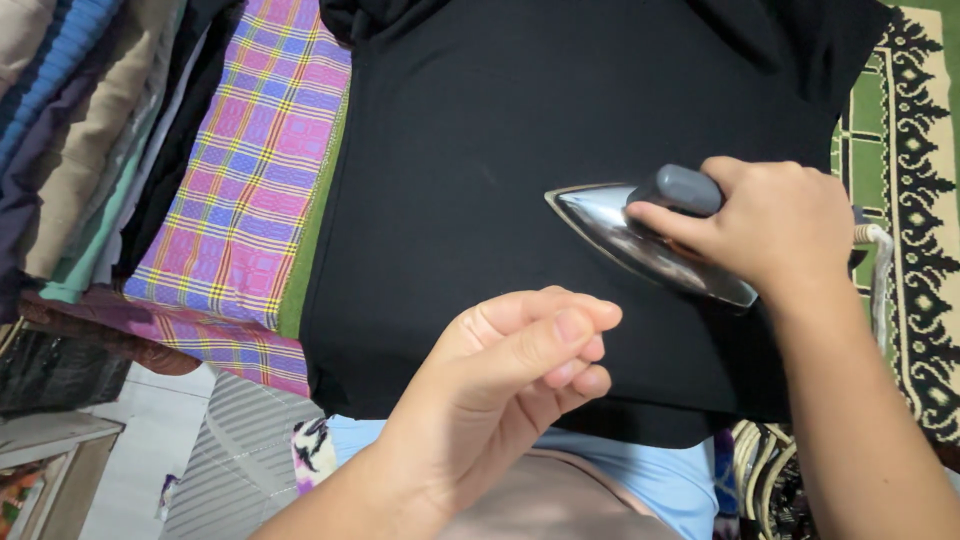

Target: The person irons a black long-sleeved shirt laid flat on a patterned surface. They use a steam iron to smooth the front and back of the shirt, adjusting the fabric with their left hand while moving the iron with their right hand.

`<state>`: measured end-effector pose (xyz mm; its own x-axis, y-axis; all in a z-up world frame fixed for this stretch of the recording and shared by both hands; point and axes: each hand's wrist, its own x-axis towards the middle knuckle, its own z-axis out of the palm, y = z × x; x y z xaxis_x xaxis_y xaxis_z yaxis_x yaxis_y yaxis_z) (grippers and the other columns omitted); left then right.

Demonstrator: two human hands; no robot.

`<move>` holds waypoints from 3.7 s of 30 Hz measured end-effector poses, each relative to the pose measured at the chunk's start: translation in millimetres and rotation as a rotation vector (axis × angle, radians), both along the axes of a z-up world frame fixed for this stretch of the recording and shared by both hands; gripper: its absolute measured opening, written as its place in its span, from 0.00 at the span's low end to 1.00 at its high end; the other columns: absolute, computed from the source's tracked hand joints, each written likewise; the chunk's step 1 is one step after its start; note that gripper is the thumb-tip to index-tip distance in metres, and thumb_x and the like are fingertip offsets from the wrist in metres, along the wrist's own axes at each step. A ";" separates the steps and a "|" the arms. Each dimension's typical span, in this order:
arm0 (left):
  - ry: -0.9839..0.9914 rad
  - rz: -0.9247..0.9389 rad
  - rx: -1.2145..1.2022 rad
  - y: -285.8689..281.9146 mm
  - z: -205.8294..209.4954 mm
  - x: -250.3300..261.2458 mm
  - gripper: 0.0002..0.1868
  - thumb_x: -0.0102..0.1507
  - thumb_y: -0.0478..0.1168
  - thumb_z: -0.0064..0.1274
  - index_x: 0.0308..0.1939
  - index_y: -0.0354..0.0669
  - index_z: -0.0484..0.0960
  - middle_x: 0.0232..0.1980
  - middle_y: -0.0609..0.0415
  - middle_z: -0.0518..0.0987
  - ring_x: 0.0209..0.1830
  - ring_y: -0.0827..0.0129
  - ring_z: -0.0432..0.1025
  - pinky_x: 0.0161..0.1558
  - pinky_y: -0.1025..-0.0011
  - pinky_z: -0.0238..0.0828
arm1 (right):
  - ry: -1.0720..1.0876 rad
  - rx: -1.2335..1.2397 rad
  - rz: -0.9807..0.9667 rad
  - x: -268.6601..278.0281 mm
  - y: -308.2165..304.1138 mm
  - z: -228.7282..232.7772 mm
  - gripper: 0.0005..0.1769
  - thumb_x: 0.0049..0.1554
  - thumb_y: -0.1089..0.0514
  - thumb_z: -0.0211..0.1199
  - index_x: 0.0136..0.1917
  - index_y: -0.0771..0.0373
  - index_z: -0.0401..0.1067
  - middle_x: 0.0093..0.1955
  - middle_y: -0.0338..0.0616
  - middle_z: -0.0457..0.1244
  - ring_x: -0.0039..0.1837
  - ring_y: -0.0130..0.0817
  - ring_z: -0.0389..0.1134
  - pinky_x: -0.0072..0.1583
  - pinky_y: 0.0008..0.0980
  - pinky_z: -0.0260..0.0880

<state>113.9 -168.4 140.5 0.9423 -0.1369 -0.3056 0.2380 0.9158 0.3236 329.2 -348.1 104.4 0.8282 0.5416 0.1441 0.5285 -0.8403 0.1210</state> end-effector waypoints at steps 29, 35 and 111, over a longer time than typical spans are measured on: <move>1.621 0.944 1.445 213.0 -381.3 -305.5 0.05 0.76 0.34 0.49 0.56 0.42 0.73 0.42 0.56 0.75 0.31 0.74 0.71 0.27 0.74 0.68 | 0.059 -0.009 -0.112 -18.6 21.2 2.0 0.42 0.49 0.13 0.61 0.40 0.55 0.80 0.33 0.54 0.69 0.39 0.55 0.72 0.41 0.49 0.72; 1.717 0.518 1.373 214.9 -349.4 -277.2 0.05 0.76 0.33 0.51 0.55 0.40 0.75 0.43 0.53 0.77 0.33 0.71 0.71 0.31 0.73 0.68 | -0.131 0.085 -0.096 21.9 41.2 -12.8 0.43 0.56 0.14 0.64 0.41 0.58 0.81 0.33 0.54 0.68 0.38 0.54 0.72 0.40 0.46 0.71; 0.359 0.456 2.156 115.5 -84.5 -23.7 0.28 0.69 0.41 0.55 0.74 0.44 0.69 0.37 0.32 0.79 0.34 0.40 0.76 0.38 0.52 0.70 | 0.243 0.865 -0.623 -51.1 -221.1 -88.6 0.22 0.65 0.47 0.70 0.42 0.69 0.75 0.35 0.42 0.65 0.39 0.24 0.59 0.41 0.31 0.58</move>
<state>90.2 -53.0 56.0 0.6910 0.6832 0.2362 0.4383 -0.6558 0.6147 278.1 -569.2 15.8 0.9796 -0.1884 0.0699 -0.0890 -0.7188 -0.6895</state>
